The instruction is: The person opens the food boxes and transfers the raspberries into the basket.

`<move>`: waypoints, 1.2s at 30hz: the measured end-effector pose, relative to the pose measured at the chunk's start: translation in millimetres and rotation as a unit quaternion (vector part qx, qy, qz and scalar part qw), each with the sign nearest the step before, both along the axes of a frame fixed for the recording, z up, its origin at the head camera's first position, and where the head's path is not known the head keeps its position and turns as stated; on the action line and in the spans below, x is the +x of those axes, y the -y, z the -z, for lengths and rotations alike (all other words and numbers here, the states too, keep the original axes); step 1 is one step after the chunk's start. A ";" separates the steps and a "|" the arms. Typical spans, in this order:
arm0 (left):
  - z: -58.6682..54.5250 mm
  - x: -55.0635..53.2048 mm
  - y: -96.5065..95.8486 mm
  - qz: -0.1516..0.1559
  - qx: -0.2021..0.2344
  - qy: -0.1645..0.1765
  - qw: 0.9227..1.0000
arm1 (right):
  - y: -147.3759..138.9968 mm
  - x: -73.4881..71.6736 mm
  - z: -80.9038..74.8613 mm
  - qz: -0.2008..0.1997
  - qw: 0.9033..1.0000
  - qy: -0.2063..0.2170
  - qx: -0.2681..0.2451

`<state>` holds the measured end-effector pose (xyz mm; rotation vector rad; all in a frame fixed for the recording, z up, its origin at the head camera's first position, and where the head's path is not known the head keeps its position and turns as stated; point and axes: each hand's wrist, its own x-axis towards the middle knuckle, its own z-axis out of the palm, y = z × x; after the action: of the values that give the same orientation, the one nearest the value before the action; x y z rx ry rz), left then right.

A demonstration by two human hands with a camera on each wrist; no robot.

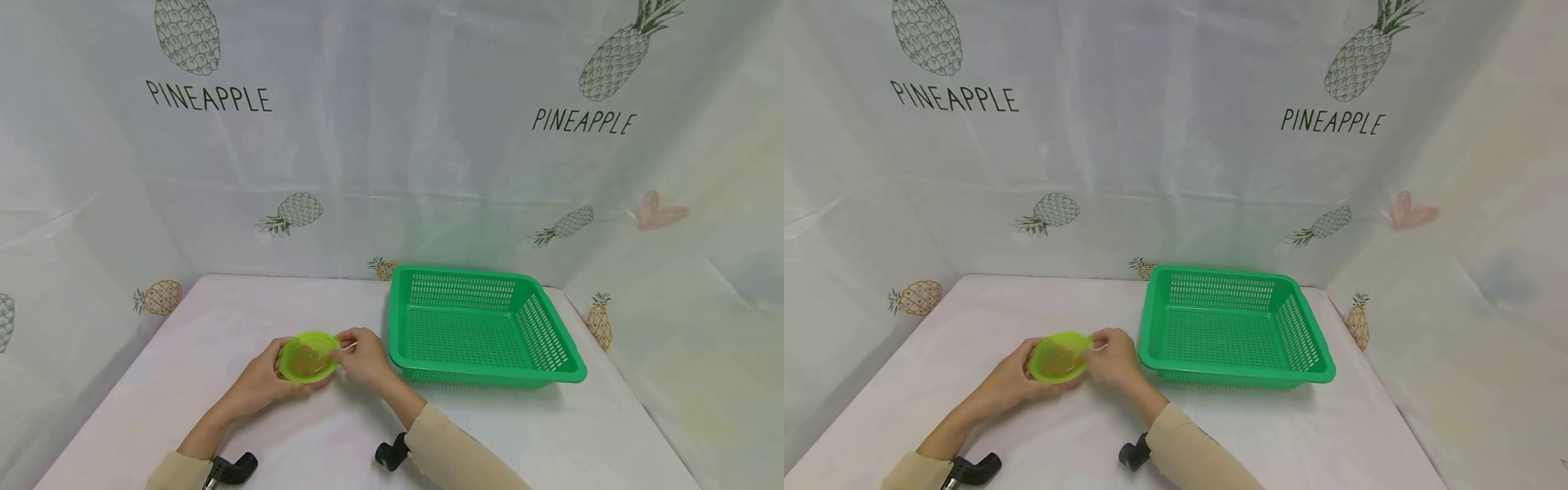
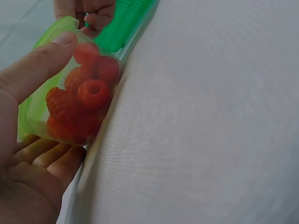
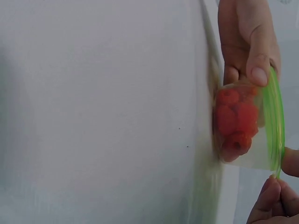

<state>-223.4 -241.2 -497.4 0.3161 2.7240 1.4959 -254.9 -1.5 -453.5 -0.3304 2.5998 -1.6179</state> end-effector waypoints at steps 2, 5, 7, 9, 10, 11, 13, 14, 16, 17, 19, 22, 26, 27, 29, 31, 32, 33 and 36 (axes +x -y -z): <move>-0.6 0.7 0.6 0.002 0.002 0.000 1.000 | 0.3 -0.2 0.4 -0.002 1.000 -0.001 0.001; -1.2 0.9 1.0 0.006 -0.002 -0.012 1.000 | 1.1 -0.3 -0.3 0.000 1.000 -0.004 0.001; -1.4 0.6 0.9 0.009 -0.006 -0.021 1.000 | 2.0 -0.2 -1.3 0.002 1.000 -0.007 0.002; -1.3 0.3 0.8 0.008 -0.006 -0.023 1.000 | 3.0 -0.6 -2.4 0.005 1.000 -0.011 0.009; -1.3 0.3 0.9 0.009 -0.006 -0.022 1.000 | 3.7 -0.8 -2.8 0.005 1.000 -0.012 0.012; -1.3 0.6 0.9 0.009 -0.003 -0.020 1.000 | 4.4 -0.9 -3.2 0.006 1.000 -0.012 0.015; -1.5 1.4 1.2 0.012 0.012 -0.008 1.000 | 5.4 -1.0 -3.8 0.007 1.000 -0.012 0.020; -1.1 1.7 1.8 0.017 0.021 -0.001 1.000 | 5.8 -1.1 -3.6 0.007 1.000 -0.013 0.022; -0.5 2.6 3.1 0.029 0.051 0.014 0.998 | 6.6 -0.4 -3.7 0.010 1.000 -0.013 0.024; 0.0 2.9 3.7 0.035 0.068 0.021 0.997 | 6.9 0.0 -3.7 0.012 1.000 -0.013 0.024; 1.0 3.4 4.9 0.050 0.096 0.030 0.994 | 7.2 0.8 -3.7 0.015 0.999 -0.014 0.025; 1.9 4.2 5.7 0.069 0.110 0.023 0.991 | 7.2 1.6 -4.3 0.019 0.999 -0.014 0.025; 1.9 4.1 5.0 0.081 0.089 0.006 0.993 | 6.1 2.2 -6.3 0.022 0.999 -0.028 0.035; 1.7 3.9 4.8 0.082 0.082 0.003 0.993 | 5.8 2.2 -7.0 0.023 0.998 -0.033 0.038; 1.2 3.4 4.2 0.083 0.067 -0.002 0.994 | 5.5 2.1 -8.2 0.025 0.998 -0.040 0.045; 0.8 3.1 4.0 0.082 0.057 -0.005 0.995 | 5.4 1.9 -8.9 0.024 0.998 -0.042 0.048; 0.6 3.1 4.0 0.080 0.053 -0.005 0.995 | 5.6 1.6 -9.2 0.023 0.998 -0.041 0.049; 0.3 3.2 4.1 0.079 0.049 -0.007 0.996 | 6.0 1.4 -9.4 0.022 0.998 -0.038 0.049; -0.5 3.8 4.3 0.078 0.041 -0.009 0.996 | 6.9 0.6 -9.5 0.022 0.998 -0.031 0.046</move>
<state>-219.6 -245.5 -497.0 0.5333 2.5878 1.5712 -254.3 -8.5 -443.9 -0.3238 2.7362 -1.5182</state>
